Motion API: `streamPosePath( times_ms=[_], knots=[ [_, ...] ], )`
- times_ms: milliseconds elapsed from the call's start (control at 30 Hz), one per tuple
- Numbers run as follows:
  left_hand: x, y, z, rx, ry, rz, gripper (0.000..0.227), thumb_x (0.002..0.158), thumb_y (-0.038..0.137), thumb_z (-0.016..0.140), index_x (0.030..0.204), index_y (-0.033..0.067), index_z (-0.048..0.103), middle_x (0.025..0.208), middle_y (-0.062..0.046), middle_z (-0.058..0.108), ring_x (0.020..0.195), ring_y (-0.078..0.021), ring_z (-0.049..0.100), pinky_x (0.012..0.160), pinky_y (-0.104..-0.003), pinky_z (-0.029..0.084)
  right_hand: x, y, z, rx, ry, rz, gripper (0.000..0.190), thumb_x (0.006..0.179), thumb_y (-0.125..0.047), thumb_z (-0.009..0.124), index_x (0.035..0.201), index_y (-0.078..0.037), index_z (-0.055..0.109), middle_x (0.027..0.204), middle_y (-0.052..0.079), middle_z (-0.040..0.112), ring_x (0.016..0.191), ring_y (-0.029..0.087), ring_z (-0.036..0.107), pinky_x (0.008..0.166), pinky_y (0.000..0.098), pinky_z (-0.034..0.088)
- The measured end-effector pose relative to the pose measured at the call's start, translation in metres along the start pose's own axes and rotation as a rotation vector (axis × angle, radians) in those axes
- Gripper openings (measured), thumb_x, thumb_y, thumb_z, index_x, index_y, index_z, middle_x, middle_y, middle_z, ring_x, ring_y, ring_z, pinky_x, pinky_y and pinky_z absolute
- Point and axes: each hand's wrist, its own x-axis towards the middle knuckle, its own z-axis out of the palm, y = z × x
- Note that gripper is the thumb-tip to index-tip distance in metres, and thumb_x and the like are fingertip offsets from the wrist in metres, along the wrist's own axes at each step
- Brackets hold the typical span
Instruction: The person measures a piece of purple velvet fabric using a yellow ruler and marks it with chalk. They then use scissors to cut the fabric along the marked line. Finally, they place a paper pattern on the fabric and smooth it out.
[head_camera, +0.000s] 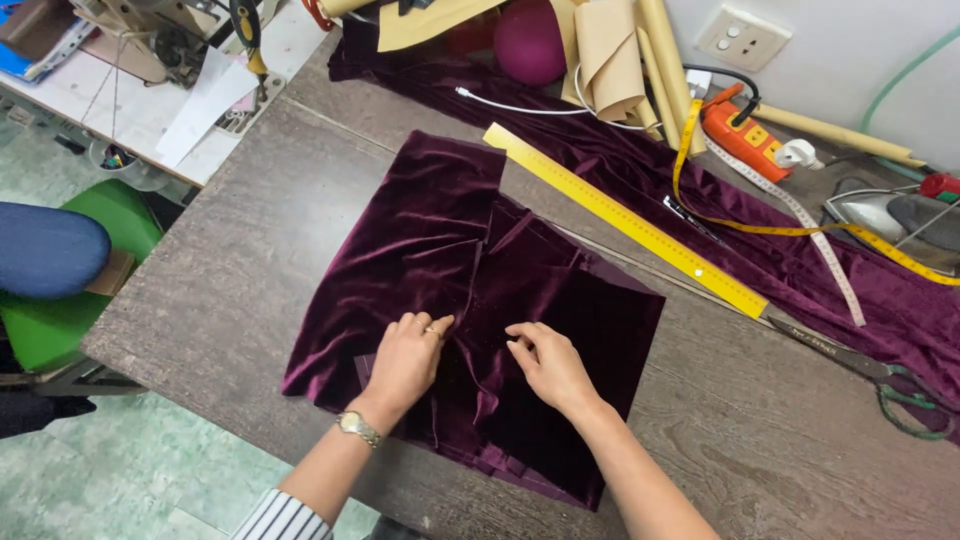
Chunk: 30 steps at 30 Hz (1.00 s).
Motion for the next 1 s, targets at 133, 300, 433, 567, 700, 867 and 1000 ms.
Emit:
streamPosePath(
  times_ms=[133, 300, 433, 567, 700, 867, 1000],
  knots=[
    [0.013, -0.038, -0.055, -0.258, 0.044, -0.115, 0.031, 0.085, 0.009, 0.056, 0.113, 0.0143, 0.066, 0.089, -0.010, 0.062, 0.089, -0.0311, 0.060, 0.078, -0.038, 0.048, -0.001, 0.007, -0.006, 0.022, -0.008, 0.011, 0.027, 0.094, -0.014, 0.056, 0.118, -0.006, 0.066, 0.095, 0.014, 0.069, 0.079, 0.022, 0.068, 0.069, 0.0342, 0.058],
    [0.011, -0.159, -0.073, -0.248, 0.384, -0.522, 0.021, 0.088, 0.002, 0.064, 0.107, 0.0061, 0.072, 0.093, -0.018, 0.068, 0.095, -0.0390, 0.062, 0.085, -0.046, 0.047, 0.001, 0.011, -0.006, 0.048, 0.000, 0.074, 0.027, 0.094, -0.015, 0.056, 0.117, -0.006, 0.067, 0.092, 0.011, 0.068, 0.075, 0.016, 0.064, 0.065, 0.0289, 0.057],
    [0.007, -0.191, -0.073, -0.131, 0.472, -0.639, 0.026, 0.088, 0.003, 0.066, 0.114, 0.0020, 0.069, 0.092, -0.019, 0.062, 0.090, -0.0395, 0.062, 0.080, -0.047, 0.048, 0.007, 0.004, -0.002, 0.035, 0.003, 0.056, 0.026, 0.094, -0.015, 0.056, 0.117, -0.006, 0.067, 0.092, 0.011, 0.068, 0.073, 0.015, 0.063, 0.064, 0.0285, 0.056],
    [0.012, -0.161, -0.075, 0.031, 0.523, -0.468, 0.032, 0.082, 0.003, 0.072, 0.113, 0.0063, 0.067, 0.100, -0.016, 0.055, 0.091, -0.0405, 0.057, 0.077, -0.048, 0.048, 0.012, -0.007, 0.002, -0.010, 0.001, 0.009, 0.026, 0.094, -0.015, 0.056, 0.115, -0.006, 0.067, 0.093, 0.010, 0.068, 0.075, 0.016, 0.065, 0.066, 0.0288, 0.057],
    [0.020, -0.120, -0.070, 0.058, 0.361, -0.343, 0.029, 0.082, 0.011, 0.068, 0.110, 0.0174, 0.068, 0.099, -0.007, 0.057, 0.091, -0.0326, 0.058, 0.072, -0.044, 0.049, 0.026, -0.023, 0.007, -0.073, 0.025, -0.102, 0.024, 0.093, -0.013, 0.058, 0.114, -0.005, 0.067, 0.097, 0.013, 0.067, 0.084, 0.023, 0.067, 0.071, 0.0346, 0.058],
    [0.058, -0.084, -0.044, 0.065, 0.277, -0.131, 0.031, 0.083, 0.019, 0.063, 0.113, 0.0223, 0.066, 0.101, -0.003, 0.059, 0.093, -0.0267, 0.059, 0.073, -0.039, 0.049, 0.067, -0.040, 0.009, -0.260, 0.077, -0.306, 0.032, 0.095, -0.017, 0.053, 0.125, -0.006, 0.058, 0.120, 0.011, 0.058, 0.115, 0.028, 0.055, 0.092, 0.0406, 0.051],
    [0.105, -0.055, -0.027, 0.072, 0.120, -0.016, 0.042, 0.087, 0.018, 0.053, 0.128, 0.0232, 0.059, 0.103, -0.004, 0.056, 0.098, -0.0245, 0.054, 0.085, -0.039, 0.044, 0.101, -0.057, 0.012, -0.373, 0.133, -0.414, 0.049, 0.099, -0.022, 0.050, 0.141, 0.000, 0.042, 0.146, 0.022, 0.040, 0.136, 0.041, 0.035, 0.108, 0.0556, 0.031]
  ],
)
